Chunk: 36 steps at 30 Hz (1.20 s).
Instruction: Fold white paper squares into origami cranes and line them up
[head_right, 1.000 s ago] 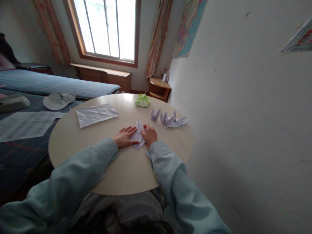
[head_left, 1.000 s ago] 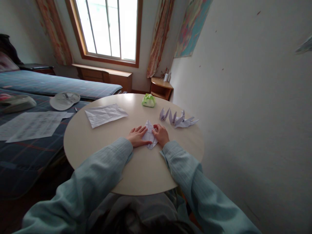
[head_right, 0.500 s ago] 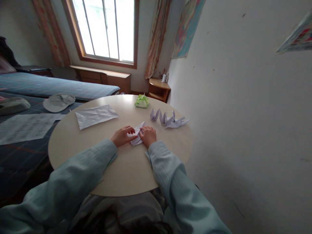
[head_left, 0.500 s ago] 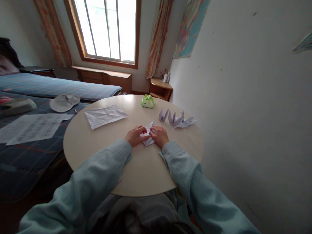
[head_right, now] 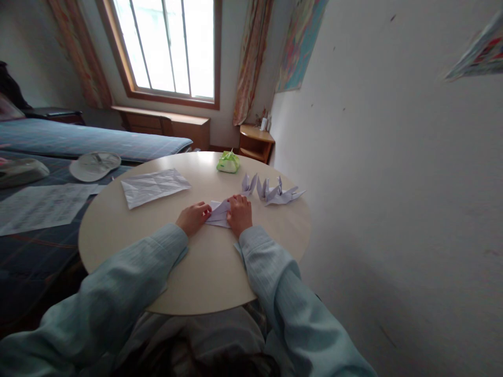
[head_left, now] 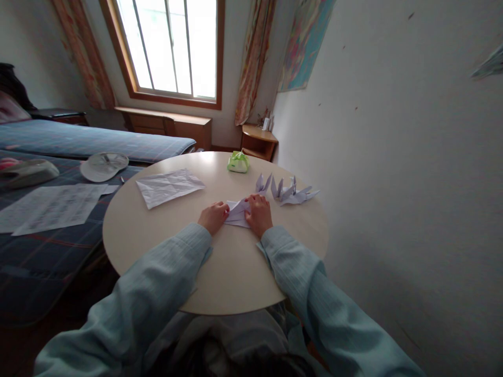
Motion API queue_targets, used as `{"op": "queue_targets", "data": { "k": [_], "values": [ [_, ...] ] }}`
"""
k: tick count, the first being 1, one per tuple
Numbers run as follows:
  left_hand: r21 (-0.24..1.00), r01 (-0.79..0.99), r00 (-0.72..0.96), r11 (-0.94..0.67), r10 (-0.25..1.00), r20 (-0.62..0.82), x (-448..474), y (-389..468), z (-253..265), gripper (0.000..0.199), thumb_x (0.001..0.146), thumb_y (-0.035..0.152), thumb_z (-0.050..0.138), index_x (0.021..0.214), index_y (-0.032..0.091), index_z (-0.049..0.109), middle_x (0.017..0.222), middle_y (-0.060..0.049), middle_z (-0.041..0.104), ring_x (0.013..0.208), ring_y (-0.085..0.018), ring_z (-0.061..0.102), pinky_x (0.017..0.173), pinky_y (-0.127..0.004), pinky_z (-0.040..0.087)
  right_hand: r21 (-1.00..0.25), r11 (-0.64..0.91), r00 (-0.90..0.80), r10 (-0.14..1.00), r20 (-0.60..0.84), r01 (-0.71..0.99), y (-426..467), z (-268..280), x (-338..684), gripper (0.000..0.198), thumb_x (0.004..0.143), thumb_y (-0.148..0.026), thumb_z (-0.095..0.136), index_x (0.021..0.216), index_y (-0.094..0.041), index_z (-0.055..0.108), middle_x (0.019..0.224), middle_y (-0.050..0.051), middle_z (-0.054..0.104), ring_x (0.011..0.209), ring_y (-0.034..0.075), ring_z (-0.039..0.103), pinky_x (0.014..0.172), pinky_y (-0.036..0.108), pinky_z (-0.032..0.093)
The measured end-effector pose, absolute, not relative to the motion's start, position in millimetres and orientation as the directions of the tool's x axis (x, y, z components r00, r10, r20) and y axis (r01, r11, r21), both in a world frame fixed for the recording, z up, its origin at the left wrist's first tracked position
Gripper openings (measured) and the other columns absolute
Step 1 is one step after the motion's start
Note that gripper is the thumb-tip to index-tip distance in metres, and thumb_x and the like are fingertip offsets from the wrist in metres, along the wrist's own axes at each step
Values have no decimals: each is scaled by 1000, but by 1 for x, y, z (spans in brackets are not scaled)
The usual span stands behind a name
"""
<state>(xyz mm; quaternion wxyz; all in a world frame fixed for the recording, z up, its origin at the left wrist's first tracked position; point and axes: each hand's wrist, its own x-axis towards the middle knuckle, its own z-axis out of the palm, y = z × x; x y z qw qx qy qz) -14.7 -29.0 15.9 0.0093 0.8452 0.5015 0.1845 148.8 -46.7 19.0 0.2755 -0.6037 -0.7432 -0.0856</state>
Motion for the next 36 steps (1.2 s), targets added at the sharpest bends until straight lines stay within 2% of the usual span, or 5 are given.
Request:
{"op": "queue_targets", "data": {
  "k": [7,11,27,31,36],
  "values": [
    [145,810,509,-568,804,307,-15,-28,14,25,81,20,37,90,25,60,91,-3,58,87,-15,52,69,-23,42,-178,499,-376,803,462,848,-48,17,142,27,74,-17,48,101,-20,53,113,5,51,110,18,39,96,35,26],
    [127,839,476,-529,827,300,-19,-24,15,23,81,20,37,87,23,60,89,-3,58,87,-15,53,69,-23,42,-246,494,-403,850,340,834,-45,8,143,25,80,-23,42,101,-18,54,107,6,56,104,14,46,92,29,33],
    [-25,820,564,-573,798,210,-40,-20,23,23,76,10,39,85,17,60,85,-7,62,81,-17,57,72,-26,43,-276,454,-386,883,267,847,-47,6,140,34,81,-27,40,112,-15,50,121,8,48,116,16,39,99,32,30],
    [36,804,579,-594,794,186,-45,-28,19,31,78,11,33,98,19,57,103,-6,60,96,-15,54,82,-25,41,-235,452,-409,888,208,861,-49,-1,137,51,81,-42,37,121,-11,41,131,13,35,125,21,26,102,35,24],
    [148,830,527,-537,843,106,-50,-36,8,44,84,34,27,124,18,35,134,-6,32,124,-17,26,100,-36,25,-251,431,-401,901,164,867,-46,-6,136,60,80,-49,34,125,-10,34,136,13,26,127,22,19,103,37,20]
  ]
}}
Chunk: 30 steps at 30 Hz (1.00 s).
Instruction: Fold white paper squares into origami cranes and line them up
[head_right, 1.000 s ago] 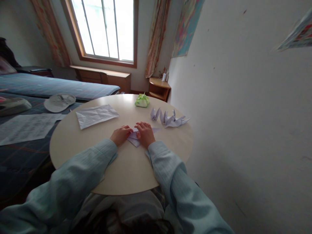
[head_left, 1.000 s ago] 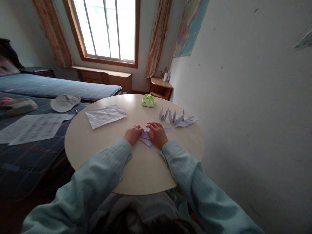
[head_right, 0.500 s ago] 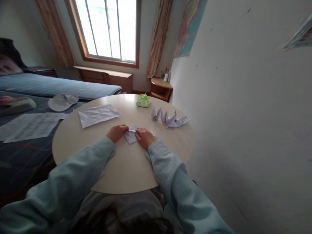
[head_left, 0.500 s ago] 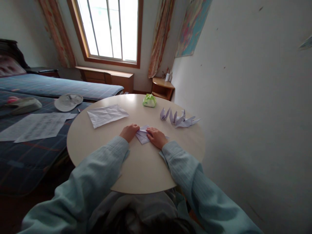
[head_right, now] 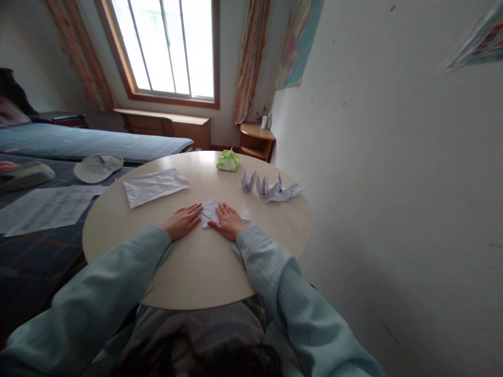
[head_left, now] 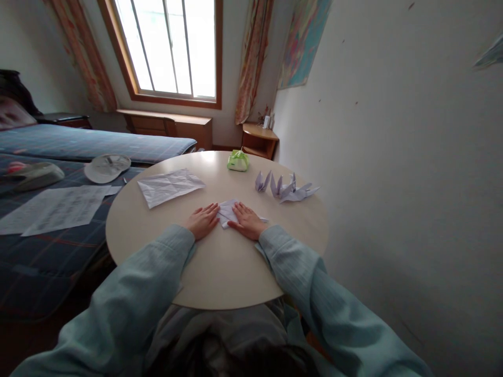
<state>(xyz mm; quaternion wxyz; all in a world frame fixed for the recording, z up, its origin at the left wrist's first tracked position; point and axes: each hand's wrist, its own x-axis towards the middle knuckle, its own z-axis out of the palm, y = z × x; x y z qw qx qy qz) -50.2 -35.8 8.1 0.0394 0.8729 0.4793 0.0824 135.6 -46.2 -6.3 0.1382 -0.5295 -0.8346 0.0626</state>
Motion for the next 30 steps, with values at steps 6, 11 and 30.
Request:
{"op": "queue_targets", "data": {
  "k": [6,11,30],
  "values": [
    [247,844,430,-476,876,217,-53,-22,-5,48,85,36,23,124,11,34,131,-11,37,121,-17,32,99,-32,25,-265,456,-417,888,192,849,-35,-6,140,42,85,-30,30,122,-12,39,132,9,34,125,17,25,103,34,22],
    [318,863,282,-393,896,342,-43,-3,-5,45,83,36,29,119,10,39,114,-11,53,108,-18,44,92,-29,33,-269,478,-426,875,231,836,-30,-7,143,40,83,-25,34,121,-12,41,130,10,37,124,17,27,103,34,24],
    [665,717,75,-210,971,226,-26,10,10,16,67,30,55,74,17,59,74,-3,63,73,-16,57,63,-23,40,-556,441,-55,816,576,705,-11,-5,155,35,74,-15,42,107,-14,50,110,10,54,105,17,47,94,34,36]
  ]
}}
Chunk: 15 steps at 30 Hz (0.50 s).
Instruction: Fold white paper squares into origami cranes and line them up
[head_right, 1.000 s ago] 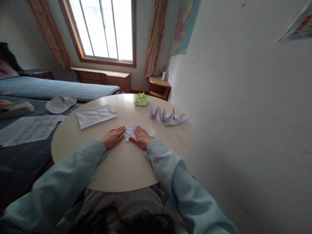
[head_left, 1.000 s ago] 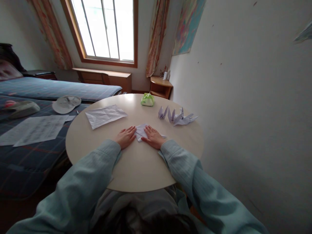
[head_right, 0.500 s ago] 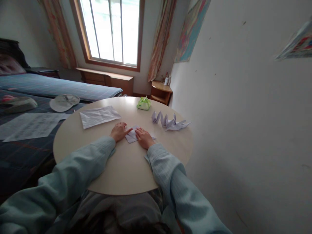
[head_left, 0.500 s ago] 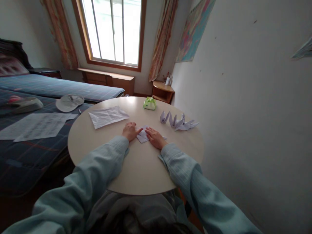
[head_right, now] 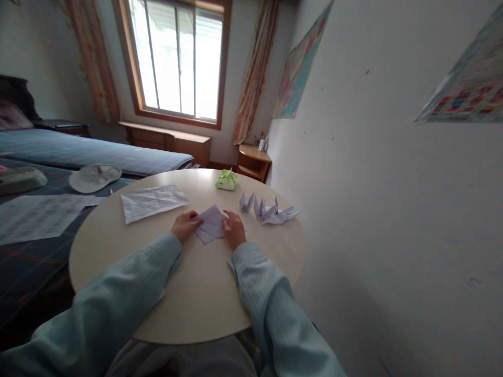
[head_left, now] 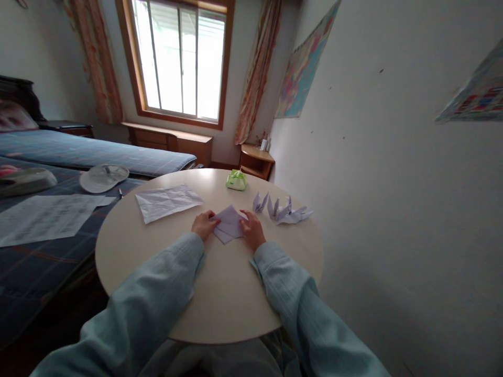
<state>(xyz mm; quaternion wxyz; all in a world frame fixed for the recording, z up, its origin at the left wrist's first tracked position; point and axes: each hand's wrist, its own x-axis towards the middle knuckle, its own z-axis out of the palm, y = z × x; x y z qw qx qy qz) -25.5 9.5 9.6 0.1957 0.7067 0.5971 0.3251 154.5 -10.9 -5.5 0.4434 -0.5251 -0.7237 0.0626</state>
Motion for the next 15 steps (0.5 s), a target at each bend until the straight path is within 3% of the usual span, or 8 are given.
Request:
{"op": "queue_targets", "data": {
  "k": [2,4,6,8,11,13,15],
  "values": [
    [698,682,-74,-218,929,362,-29,9,14,15,68,31,55,72,17,58,71,-3,62,70,-16,56,62,-24,41,-614,358,119,792,599,703,-9,-6,161,33,74,-18,41,105,-14,50,106,11,55,103,19,48,92,37,36],
    [713,646,-250,-273,807,536,-32,7,20,14,71,30,52,75,17,56,72,-3,61,68,-15,55,63,-25,41,-651,320,223,761,610,688,-5,-8,166,32,73,-20,42,104,-14,50,106,11,55,102,20,48,93,40,34],
    [609,680,-251,-408,651,717,-35,1,25,12,74,28,49,75,17,55,73,-3,60,72,-15,54,66,-25,42,-673,317,264,745,613,668,-3,-10,169,31,72,-20,43,102,-15,49,104,11,55,100,20,48,91,40,35],
    [420,738,-36,-529,590,807,-35,-6,27,12,76,24,47,72,18,56,73,-3,59,76,-15,53,70,-26,41,-689,306,285,745,603,657,-3,-11,169,31,71,-20,43,102,-15,49,103,11,55,98,20,49,89,40,37],
    [219,714,380,-665,631,676,-29,-17,22,11,74,17,47,70,19,57,72,-2,59,72,-14,53,67,-25,41,-690,292,283,755,591,662,-6,-9,166,31,71,-18,43,102,-14,49,101,11,56,97,20,50,88,38,38],
    [223,640,560,-735,645,519,-22,-23,15,11,73,16,49,72,20,59,75,-1,60,72,-13,54,65,-23,42,-656,320,219,768,602,684,-9,-7,163,32,72,-17,41,103,-14,50,102,10,56,99,19,49,90,37,37],
    [308,566,620,-765,641,452,-16,-25,8,10,73,22,51,75,21,61,78,-1,62,75,-12,55,68,-22,42,-604,378,84,798,597,702,-12,-5,160,31,74,-16,41,103,-15,51,105,9,56,102,17,48,93,34,35]
  ]
}}
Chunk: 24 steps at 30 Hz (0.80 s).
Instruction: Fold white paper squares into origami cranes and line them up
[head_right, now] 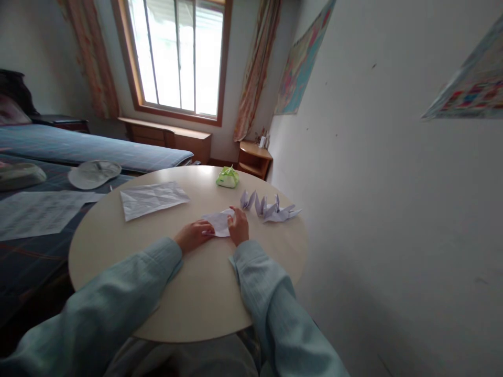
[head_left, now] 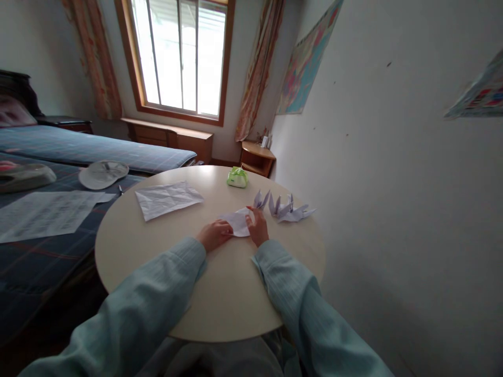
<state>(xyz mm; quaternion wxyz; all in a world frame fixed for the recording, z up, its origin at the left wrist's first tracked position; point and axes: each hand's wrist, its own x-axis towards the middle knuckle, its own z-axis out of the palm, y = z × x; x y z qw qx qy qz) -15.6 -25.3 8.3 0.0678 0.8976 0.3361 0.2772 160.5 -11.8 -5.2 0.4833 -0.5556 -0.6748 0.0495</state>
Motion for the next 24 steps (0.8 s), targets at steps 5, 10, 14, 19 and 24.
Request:
{"op": "queue_targets", "data": {
  "k": [5,10,14,19,24],
  "values": [
    [409,500,604,-764,645,467,-16,-21,4,31,74,42,49,94,21,59,96,-4,61,88,-15,55,82,-27,42,-517,431,-266,893,363,739,-12,-7,157,26,75,-15,45,96,-20,58,109,5,57,110,17,45,97,34,32],
    [383,497,667,-779,625,406,-24,-16,3,69,58,55,59,114,17,48,117,-10,51,109,-22,45,95,-34,34,-505,431,-297,898,326,748,-12,-7,157,27,78,-13,41,97,-19,59,113,5,55,112,15,44,98,31,31],
    [387,477,700,-789,607,375,-23,-19,4,69,58,52,60,114,15,48,119,-12,50,112,-23,43,97,-36,32,-514,435,-287,894,344,739,-13,-5,156,25,78,-13,43,95,-18,60,111,4,57,111,15,45,98,32,31],
    [414,512,659,-752,654,372,-22,-23,11,46,68,42,55,106,18,54,111,-9,56,103,-19,50,93,-33,36,-523,450,-291,887,359,724,-12,-6,156,25,76,-11,44,93,-21,60,110,2,58,110,15,46,97,32,33],
    [435,464,675,-772,626,391,-22,-24,14,49,62,44,61,103,19,56,106,-8,58,100,-19,51,92,-31,36,-532,455,-283,883,375,714,-12,-7,156,24,76,-11,45,92,-20,60,108,3,58,109,14,47,97,32,33]
  ]
}}
